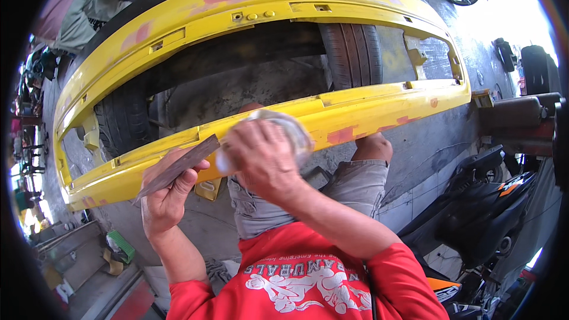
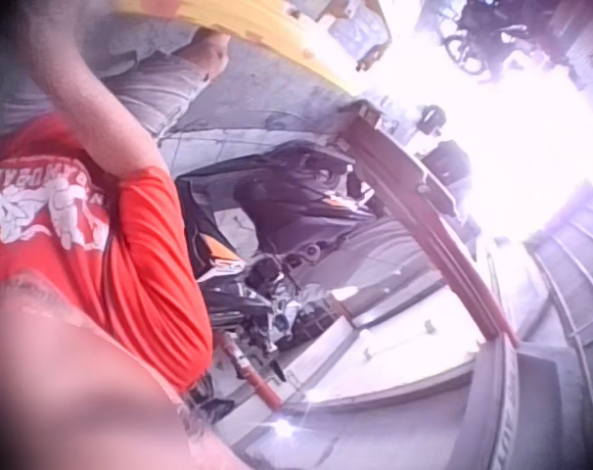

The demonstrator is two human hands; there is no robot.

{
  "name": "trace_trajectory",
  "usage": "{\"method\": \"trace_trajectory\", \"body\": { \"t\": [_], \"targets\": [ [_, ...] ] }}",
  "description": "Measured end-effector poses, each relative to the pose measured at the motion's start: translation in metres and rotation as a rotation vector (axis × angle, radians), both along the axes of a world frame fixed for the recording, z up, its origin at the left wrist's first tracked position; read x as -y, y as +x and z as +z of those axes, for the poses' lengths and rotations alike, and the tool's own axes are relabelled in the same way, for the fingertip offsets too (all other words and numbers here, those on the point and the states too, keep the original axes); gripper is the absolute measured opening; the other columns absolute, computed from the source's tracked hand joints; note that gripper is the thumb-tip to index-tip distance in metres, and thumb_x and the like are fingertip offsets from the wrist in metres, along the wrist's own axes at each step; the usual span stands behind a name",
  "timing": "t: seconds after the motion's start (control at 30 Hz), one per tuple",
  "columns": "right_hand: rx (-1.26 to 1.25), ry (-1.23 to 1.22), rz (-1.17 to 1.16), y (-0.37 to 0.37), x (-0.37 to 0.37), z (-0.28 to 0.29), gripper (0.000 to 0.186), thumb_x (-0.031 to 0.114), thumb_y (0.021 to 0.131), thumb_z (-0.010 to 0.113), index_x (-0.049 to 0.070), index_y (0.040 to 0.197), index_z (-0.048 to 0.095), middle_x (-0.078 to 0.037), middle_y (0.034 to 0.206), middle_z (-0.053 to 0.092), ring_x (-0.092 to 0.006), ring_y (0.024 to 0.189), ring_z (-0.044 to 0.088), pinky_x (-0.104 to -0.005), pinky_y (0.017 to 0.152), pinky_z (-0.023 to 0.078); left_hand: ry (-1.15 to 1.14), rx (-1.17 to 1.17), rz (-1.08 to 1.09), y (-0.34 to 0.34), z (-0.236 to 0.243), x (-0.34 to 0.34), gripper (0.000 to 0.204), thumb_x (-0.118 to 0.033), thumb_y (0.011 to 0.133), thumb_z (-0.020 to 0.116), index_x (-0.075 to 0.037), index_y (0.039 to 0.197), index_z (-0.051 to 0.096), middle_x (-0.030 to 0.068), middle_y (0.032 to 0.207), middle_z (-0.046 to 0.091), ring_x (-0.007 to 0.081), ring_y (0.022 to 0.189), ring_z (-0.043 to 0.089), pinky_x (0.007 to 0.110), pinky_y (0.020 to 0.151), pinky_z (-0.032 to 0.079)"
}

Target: The person sands a yellow car bumper with a sanding block and wipes it with a cloth. They repeatedly sand and wipe different sections of the bumper's surface.

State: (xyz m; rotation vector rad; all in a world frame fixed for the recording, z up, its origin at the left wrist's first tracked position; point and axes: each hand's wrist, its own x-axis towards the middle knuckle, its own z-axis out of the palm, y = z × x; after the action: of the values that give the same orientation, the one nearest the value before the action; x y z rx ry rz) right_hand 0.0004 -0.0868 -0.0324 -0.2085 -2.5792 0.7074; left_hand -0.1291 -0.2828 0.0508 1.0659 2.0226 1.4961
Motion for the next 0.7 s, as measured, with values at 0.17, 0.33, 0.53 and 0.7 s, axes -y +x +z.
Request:
{"method": "trace_trajectory", "body": {
  "t": [0.17, 0.33, 0.53, 0.7],
  "targets": [
    [-0.045, 0.042, 0.071, 0.02, -0.042, 0.001, 0.038, 0.012, 0.084, 0.08, 0.007, 0.121, 0.077, -0.011, 0.125, 0.069, -0.0337, 0.126, 0.068, -0.0534, 0.107, 0.055, 0.049, 0.042, 0.021, 0.003, 0.003, 0.002, 0.036, -0.028, 0.116, 0.073, 0.006, 0.126, 0.078, 0.0092, 0.11, 0.082, 0.0164, 0.094, 0.072, 0.03, 0.084, 0.056],
    [0.117, 0.192, -0.243, 0.104, -0.183, 0.001, 0.016, 0.017, 0.099, 0.079, 0.007, 0.11, 0.083, -0.013, 0.123, 0.08, -0.0346, 0.122, 0.076, -0.0515, 0.113, 0.057, 0.032, 0.157, 0.001, 0.002, 0.0, -0.003, 0.032, -0.023, 0.115, 0.073, 0.005, 0.13, 0.079, 0.0102, 0.114, 0.082, 0.0162, 0.103, 0.075, 0.031, 0.09, 0.058],
    [0.256, 0.217, -0.39, 0.179, -0.304, -0.01, 0.023, 0.021, 0.105, 0.077, 0.005, 0.119, 0.085, -0.016, 0.128, 0.08, -0.0371, 0.121, 0.077, -0.0465, 0.109, 0.06, -0.124, -0.236, -0.355, 0.012, -0.004, -0.072, 0.054, -0.01, 0.101, 0.076, -0.01, 0.154, 0.072, 0.0138, 0.139, 0.08, 0.0383, 0.116, 0.077, 0.049, 0.112, 0.058],
    [0.276, 0.166, -0.49, 0.208, -0.358, -0.02, 0.026, 0.026, 0.103, 0.082, 0.005, 0.118, 0.085, -0.015, 0.125, 0.082, -0.0373, 0.115, 0.078, -0.0456, 0.104, 0.061, -0.117, -0.54, -0.629, 0.024, -0.006, -0.135, 0.068, -0.006, 0.094, 0.074, -0.016, 0.162, 0.067, 0.0154, 0.155, 0.072, 0.0377, 0.133, 0.069, 0.053, 0.118, 0.056]
  ]
}}
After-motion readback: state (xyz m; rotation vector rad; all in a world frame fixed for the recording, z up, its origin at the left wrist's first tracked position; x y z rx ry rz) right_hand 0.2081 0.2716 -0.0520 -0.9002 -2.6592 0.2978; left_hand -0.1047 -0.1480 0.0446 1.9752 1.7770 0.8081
